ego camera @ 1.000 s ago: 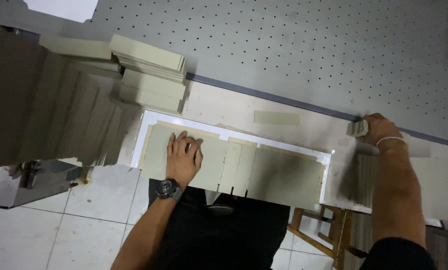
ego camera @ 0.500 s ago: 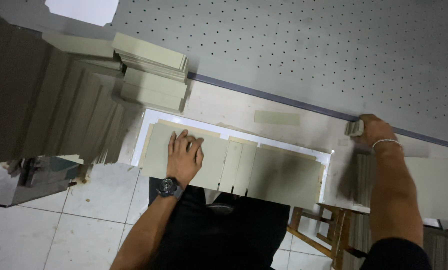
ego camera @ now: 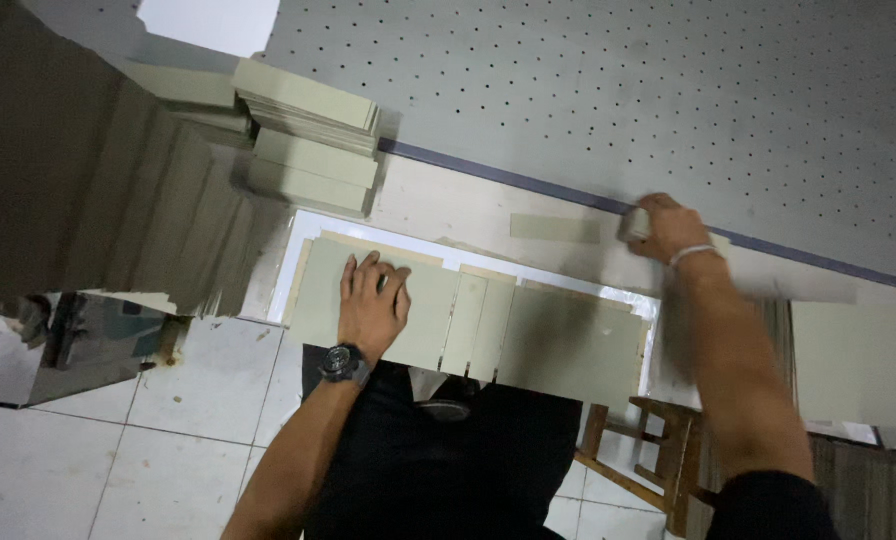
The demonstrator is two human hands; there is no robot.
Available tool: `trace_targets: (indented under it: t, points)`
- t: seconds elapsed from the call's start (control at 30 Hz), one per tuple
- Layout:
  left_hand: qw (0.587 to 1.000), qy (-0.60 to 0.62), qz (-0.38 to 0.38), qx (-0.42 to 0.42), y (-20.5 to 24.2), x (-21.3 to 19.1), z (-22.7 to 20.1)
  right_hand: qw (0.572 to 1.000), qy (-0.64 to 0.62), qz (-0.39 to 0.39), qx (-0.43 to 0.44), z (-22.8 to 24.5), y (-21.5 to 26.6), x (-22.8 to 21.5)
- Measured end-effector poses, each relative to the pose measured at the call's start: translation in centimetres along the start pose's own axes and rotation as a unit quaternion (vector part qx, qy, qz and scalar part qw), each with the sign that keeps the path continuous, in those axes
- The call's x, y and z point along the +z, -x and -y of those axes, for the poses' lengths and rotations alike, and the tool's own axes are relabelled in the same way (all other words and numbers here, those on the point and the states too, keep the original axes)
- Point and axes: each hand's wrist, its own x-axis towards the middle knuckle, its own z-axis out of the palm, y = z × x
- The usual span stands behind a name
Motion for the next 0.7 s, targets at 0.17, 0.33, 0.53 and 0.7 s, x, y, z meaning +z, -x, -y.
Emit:
trace_targets:
  t: [0.17, 0.33, 0.53, 0.7]
  points:
    - [1.0, 0.009, 0.0, -0.002, 0.3, 0.3, 0.2, 0.999, 0.024, -0.021, -0.044, 7.1, -3.4, 0.2]
    - [1.0, 0.021, -0.002, -0.008, 0.3, 0.0, 0.1, 0.997, 0.038, -0.023, -0.065, 9.9, -2.7, -1.5]
    - [1.0, 0.016, -0.001, -0.013, 0.4, 0.3, 0.3, 0.998, 0.002, -0.027, -0.056, 12.0, 0.1, -4.4]
    - [0.999, 0.032, -0.006, -0.002, 0.4, -0.2, 0.3, 0.999, 0.024, -0.028, -0.01, 14.0, 3.0, -6.8]
